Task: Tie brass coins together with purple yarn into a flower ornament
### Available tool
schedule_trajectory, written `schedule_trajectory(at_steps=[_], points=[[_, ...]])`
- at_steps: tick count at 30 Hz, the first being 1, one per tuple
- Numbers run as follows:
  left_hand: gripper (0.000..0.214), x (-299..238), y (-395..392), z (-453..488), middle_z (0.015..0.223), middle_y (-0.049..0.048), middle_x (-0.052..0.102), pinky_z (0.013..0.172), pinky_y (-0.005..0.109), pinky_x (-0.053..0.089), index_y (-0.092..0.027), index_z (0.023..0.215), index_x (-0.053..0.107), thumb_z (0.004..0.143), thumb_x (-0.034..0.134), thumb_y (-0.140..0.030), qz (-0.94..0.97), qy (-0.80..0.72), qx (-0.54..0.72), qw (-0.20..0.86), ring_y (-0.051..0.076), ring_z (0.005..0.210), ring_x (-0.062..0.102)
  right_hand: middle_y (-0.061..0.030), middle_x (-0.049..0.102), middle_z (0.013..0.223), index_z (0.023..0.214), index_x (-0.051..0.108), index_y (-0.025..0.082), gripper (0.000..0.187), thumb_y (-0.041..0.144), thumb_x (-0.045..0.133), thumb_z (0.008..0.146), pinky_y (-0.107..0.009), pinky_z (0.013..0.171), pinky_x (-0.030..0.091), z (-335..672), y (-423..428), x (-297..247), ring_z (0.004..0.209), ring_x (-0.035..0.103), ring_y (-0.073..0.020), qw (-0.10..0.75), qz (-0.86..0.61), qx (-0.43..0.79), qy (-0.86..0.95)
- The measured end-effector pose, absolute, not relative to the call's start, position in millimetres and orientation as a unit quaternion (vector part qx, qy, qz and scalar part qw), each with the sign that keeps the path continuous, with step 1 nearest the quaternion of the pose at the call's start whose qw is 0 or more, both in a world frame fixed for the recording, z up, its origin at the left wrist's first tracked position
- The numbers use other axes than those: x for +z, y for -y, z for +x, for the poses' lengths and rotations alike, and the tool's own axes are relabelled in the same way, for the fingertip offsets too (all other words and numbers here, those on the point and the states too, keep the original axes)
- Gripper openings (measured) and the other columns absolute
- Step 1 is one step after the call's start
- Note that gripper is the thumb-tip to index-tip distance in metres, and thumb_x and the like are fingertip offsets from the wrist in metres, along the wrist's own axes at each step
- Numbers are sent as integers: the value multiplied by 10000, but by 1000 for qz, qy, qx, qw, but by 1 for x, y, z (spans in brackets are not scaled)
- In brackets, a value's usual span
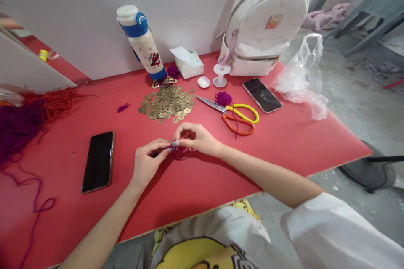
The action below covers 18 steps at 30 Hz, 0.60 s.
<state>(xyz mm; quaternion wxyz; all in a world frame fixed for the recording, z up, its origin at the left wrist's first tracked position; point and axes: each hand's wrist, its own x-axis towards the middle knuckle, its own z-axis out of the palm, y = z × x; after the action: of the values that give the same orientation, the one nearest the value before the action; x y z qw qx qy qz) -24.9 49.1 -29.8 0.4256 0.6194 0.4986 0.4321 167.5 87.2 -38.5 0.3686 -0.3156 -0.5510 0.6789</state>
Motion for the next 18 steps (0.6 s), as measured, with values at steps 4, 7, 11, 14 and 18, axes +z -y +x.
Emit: schedule_trajectory(at_steps=[4, 7, 11, 14, 18], points=[[78, -31, -49, -25, 790, 66, 775, 653, 263, 588, -191, 743, 779, 771, 739, -252, 614, -511, 431, 419, 193, 712, 726, 54, 512, 692, 843, 501, 202, 378, 445, 781, 773, -185, 451, 312, 167, -88, -38, 530, 407, -70, 377, -284, 744, 473], [74, -32, -49, -25, 798, 66, 777, 662, 269, 593, -194, 743, 784, 769, 736, -244, 613, -519, 433, 408, 196, 719, 729, 71, 445, 641, 867, 499, 210, 374, 460, 766, 787, -204, 497, 324, 168, -89, -35, 533, 372, -79, 392, -259, 781, 411], [65, -34, -49, -26, 812, 63, 779, 675, 258, 590, -194, 754, 787, 765, 723, -197, 609, -524, 435, 406, 188, 729, 732, 67, 378, 646, 934, 533, 225, 369, 515, 723, 807, -212, 484, 305, 173, -93, -33, 529, 318, -90, 402, -232, 817, 342], [50, -34, -48, -26, 819, 59, 780, 636, 241, 575, -198, 766, 791, 757, 742, -201, 616, -525, 430, 401, 183, 724, 727, 60, 333, 649, 939, 548, 231, 278, 500, 608, 899, -204, 458, 269, 180, -99, -32, 504, 247, -89, 423, -251, 817, 301], [53, -35, -48, -26, 820, 65, 783, 639, 257, 579, -194, 767, 793, 741, 770, -235, 616, -535, 425, 392, 195, 734, 729, -16, 527, 786, 1029, 582, 236, 359, 481, 320, 1029, -216, 484, 361, 190, -109, -33, 557, 422, -104, 476, -321, 741, 349]])
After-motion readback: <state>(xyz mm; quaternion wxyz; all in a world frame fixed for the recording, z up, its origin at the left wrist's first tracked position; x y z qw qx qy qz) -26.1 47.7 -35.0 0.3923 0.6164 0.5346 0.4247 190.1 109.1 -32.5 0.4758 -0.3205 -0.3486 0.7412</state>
